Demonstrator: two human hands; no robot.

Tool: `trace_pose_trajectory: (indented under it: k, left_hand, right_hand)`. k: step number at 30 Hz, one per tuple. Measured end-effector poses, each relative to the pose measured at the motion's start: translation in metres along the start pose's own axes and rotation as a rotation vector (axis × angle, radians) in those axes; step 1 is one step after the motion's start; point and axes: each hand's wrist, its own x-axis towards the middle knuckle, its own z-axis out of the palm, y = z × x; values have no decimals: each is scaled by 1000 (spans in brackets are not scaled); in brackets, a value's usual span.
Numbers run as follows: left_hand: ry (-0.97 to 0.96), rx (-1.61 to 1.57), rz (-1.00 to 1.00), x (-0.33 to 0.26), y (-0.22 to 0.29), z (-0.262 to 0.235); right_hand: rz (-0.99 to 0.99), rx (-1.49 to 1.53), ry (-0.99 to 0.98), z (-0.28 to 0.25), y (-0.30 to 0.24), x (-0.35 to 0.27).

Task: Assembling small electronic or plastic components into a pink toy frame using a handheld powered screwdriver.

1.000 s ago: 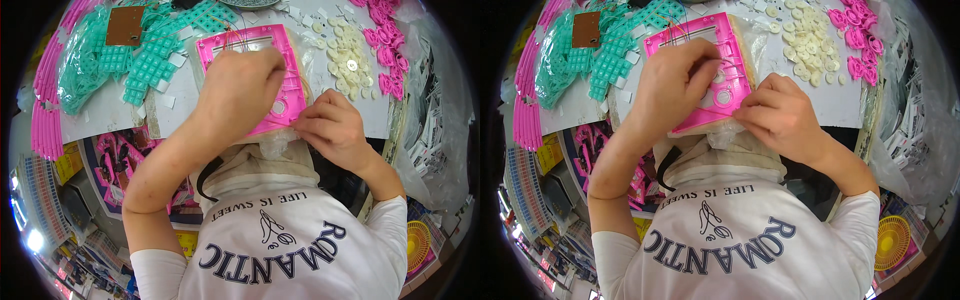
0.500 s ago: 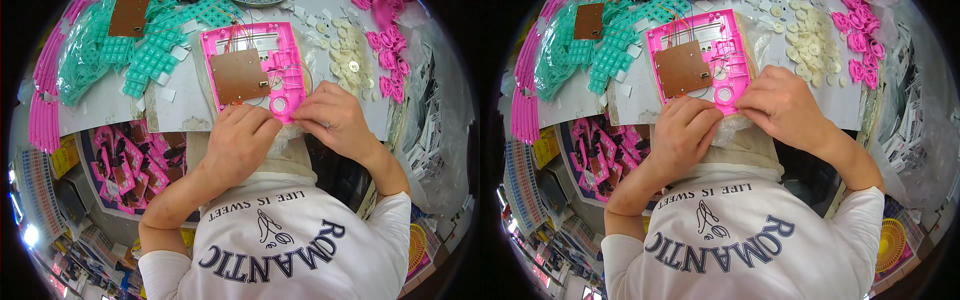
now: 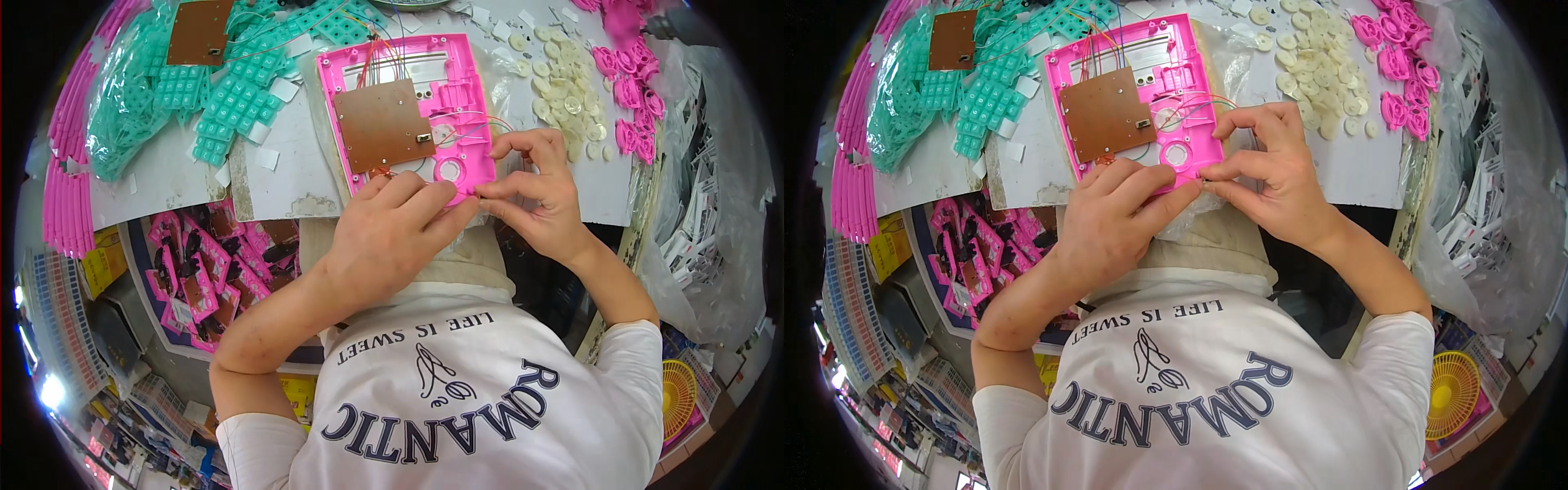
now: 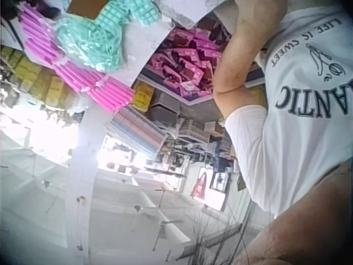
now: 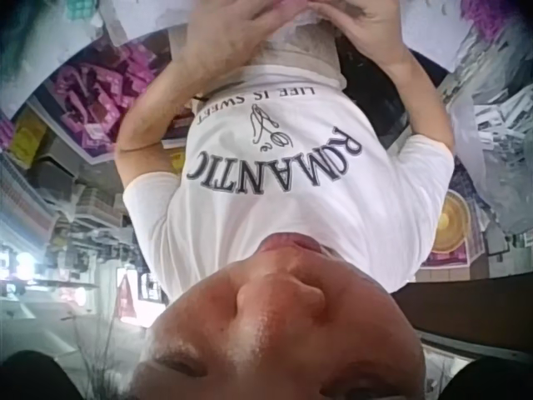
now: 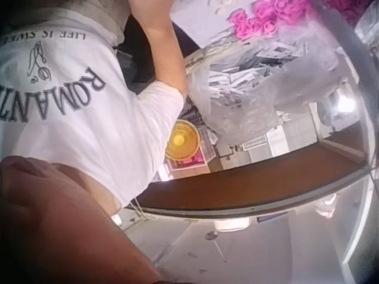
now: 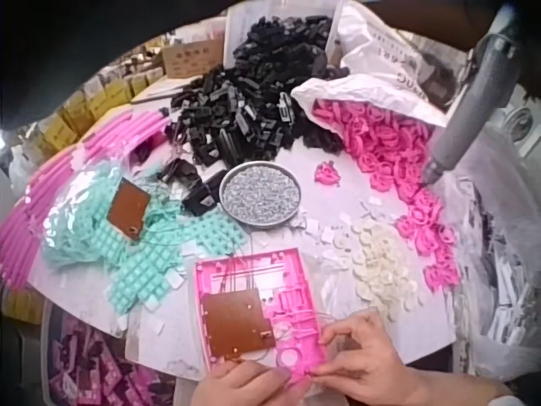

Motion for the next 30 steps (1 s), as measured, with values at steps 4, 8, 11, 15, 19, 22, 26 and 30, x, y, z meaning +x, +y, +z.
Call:
trace_pose_trajectory:
  k: [4, 8, 11, 15, 19, 22, 26, 30]
  left_hand:
    - [-50, 34, 43, 0, -6, 0]
    - [-92, 64, 53, 0, -7, -2]
    - [-110, 90, 67, 0, -3, -2]
    - [-149, 144, 134, 1, -3, -3]
    - [-208, 217, 196, 6, 4, -3]
    - [-232, 274, 257, 9, 2, -2]
    - [-221, 237, 226, 6, 0, -6]
    - [-125, 105, 146, 6, -4, -2]
  right_hand:
    - [42, -78, 21, 3, -6, -3]
    - [54, -88, -48, -5, -5, -4]
    - [46, -107, 48, -4, -6, -20]
    - [-185, -499, -33, -6, -19, -21]
    - [-173, -710, -149, -5, -42, -28]
    - [-164, -727, -289, -12, -44, -18]
    - [-142, -440, -386, -47, -47, 50]
    - [-63, -365, 69, 3, -23, 116]
